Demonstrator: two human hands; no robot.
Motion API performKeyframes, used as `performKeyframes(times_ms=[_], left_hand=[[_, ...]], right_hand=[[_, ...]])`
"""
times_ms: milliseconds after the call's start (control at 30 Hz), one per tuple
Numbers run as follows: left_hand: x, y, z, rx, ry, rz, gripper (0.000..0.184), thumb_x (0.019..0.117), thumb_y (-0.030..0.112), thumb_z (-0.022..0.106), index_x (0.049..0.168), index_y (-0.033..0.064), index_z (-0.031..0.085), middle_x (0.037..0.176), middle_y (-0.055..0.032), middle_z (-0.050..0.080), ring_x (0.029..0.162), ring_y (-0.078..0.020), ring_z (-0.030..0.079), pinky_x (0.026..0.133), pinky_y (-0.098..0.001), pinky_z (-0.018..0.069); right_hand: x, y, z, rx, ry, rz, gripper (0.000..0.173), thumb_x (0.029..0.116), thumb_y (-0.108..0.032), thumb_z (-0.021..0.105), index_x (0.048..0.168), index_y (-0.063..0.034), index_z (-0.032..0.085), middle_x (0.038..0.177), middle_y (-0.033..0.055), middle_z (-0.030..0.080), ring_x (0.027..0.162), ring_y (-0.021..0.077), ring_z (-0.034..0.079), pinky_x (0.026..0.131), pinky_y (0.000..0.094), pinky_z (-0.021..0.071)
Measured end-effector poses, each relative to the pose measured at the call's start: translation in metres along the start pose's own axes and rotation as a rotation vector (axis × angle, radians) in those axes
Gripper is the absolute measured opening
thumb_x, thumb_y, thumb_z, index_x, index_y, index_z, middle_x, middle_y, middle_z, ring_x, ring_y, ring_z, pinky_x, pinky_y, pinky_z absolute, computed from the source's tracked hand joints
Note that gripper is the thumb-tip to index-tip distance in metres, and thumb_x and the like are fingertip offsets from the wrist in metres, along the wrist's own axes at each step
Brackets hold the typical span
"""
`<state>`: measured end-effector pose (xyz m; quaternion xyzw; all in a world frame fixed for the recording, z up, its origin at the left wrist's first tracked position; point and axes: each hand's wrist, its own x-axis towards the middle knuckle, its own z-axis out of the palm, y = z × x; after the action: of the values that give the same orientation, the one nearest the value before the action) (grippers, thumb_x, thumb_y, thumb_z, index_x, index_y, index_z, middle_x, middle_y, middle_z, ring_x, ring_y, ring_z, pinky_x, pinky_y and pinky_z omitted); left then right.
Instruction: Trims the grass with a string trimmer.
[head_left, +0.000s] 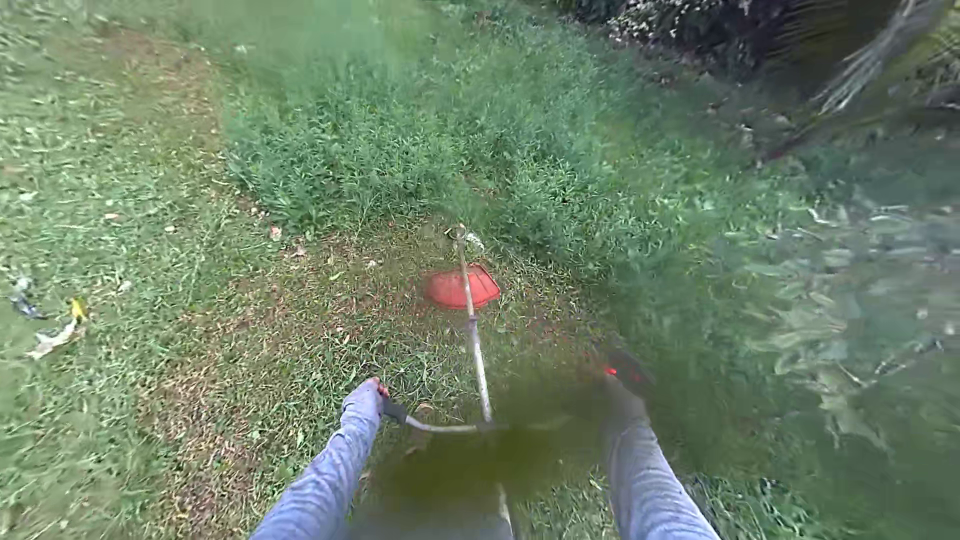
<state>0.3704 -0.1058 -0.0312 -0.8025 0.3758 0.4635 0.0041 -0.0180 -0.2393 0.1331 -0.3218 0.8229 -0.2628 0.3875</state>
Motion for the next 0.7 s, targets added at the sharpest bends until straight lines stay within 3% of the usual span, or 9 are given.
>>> performKeyframes(times_ms=[100, 167, 300, 367, 467, 600, 700], left_hand=[[0.016, 0.058, -0.004, -0.18, 0.003, -0.017, 0.028, 0.1054, 0.021, 0.051, 0.126, 0.0119, 0.068, 0.128, -0.0094, 0.069, 0.122, -0.026, 0.064, 0.105, -0.0501, 0.0484], [0.016, 0.085, -0.004, -0.474, 0.071, -0.071, 0.032, 0.1107, 0.025, 0.043, 0.118, 0.0084, 0.069, 0.113, -0.0087, 0.071, 0.108, -0.0225, 0.066, 0.098, -0.0455, 0.0494], [0.029, 0.11, -0.013, -0.134, 0.038, -0.049, 0.027, 0.105, 0.023, 0.051, 0.124, 0.0163, 0.069, 0.126, -0.0064, 0.07, 0.123, -0.0243, 0.064, 0.106, -0.0501, 0.0484], [0.032, 0.111, -0.018, -0.039, 0.039, -0.063, 0.029, 0.1032, 0.023, 0.055, 0.129, 0.0161, 0.067, 0.13, -0.0082, 0.069, 0.125, -0.0276, 0.063, 0.107, -0.0532, 0.0478], [0.022, 0.098, -0.027, 0.068, 0.024, -0.056, 0.035, 0.1009, 0.022, 0.058, 0.134, 0.0125, 0.063, 0.136, -0.0134, 0.066, 0.128, -0.0336, 0.061, 0.107, -0.0577, 0.0474], [0.018, 0.064, -0.021, -0.103, 0.073, -0.159, 0.031, 0.1001, 0.022, 0.059, 0.129, 0.0142, 0.066, 0.13, -0.0116, 0.069, 0.125, -0.0318, 0.063, 0.106, -0.0558, 0.048], [0.013, 0.046, -0.018, -0.311, 0.144, -0.235, 0.024, 0.1036, 0.021, 0.055, 0.121, 0.0125, 0.069, 0.122, -0.0103, 0.071, 0.118, -0.0285, 0.065, 0.103, -0.0533, 0.0484]], right_hand=[[-0.017, -0.036, -0.025, -0.013, 0.054, 0.053, 0.039, 0.108, -0.003, 0.037, 0.145, 0.0098, 0.037, 0.137, 0.0244, 0.052, 0.112, 0.0187, 0.056, 0.099, 0.0296, 0.044], [-0.014, -0.043, -0.035, 0.012, 0.071, 0.024, 0.038, 0.1067, -0.004, 0.039, 0.143, 0.0074, 0.041, 0.123, 0.0194, 0.055, 0.098, 0.0141, 0.056, 0.091, 0.0277, 0.0464], [0.041, -0.03, -0.04, 0.143, 0.076, 0.005, 0.036, 0.1059, -0.005, 0.042, 0.14, 0.0058, 0.042, 0.107, 0.0142, 0.054, 0.081, 0.0114, 0.053, 0.078, 0.0273, 0.049], [0.06, -0.037, -0.033, 0.126, 0.04, 0.017, 0.036, 0.1074, -0.006, 0.04, 0.141, 0.0067, 0.042, 0.112, 0.0165, 0.055, 0.086, 0.0122, 0.053, 0.083, 0.0268, 0.0475], [0.069, -0.038, -0.018, 0.241, -0.001, -0.066, 0.032, 0.1069, -0.007, 0.042, 0.137, 0.0034, 0.046, 0.102, 0.011, 0.055, 0.078, 0.0099, 0.053, 0.074, 0.0265, 0.0497], [0.071, -0.051, 0.01, 0.244, -0.07, -0.118, 0.031, 0.1049, -0.008, 0.049, 0.134, 0.0017, 0.051, 0.1, 0.011, 0.058, 0.075, 0.0119, 0.056, 0.072, 0.0298, 0.0518], [0.072, -0.067, 0.028, 0.161, -0.161, -0.141, 0.033, 0.1061, -0.005, 0.043, 0.138, 0.0043, 0.045, 0.103, 0.0115, 0.054, 0.08, 0.0106, 0.052, 0.076, 0.0275, 0.049]])
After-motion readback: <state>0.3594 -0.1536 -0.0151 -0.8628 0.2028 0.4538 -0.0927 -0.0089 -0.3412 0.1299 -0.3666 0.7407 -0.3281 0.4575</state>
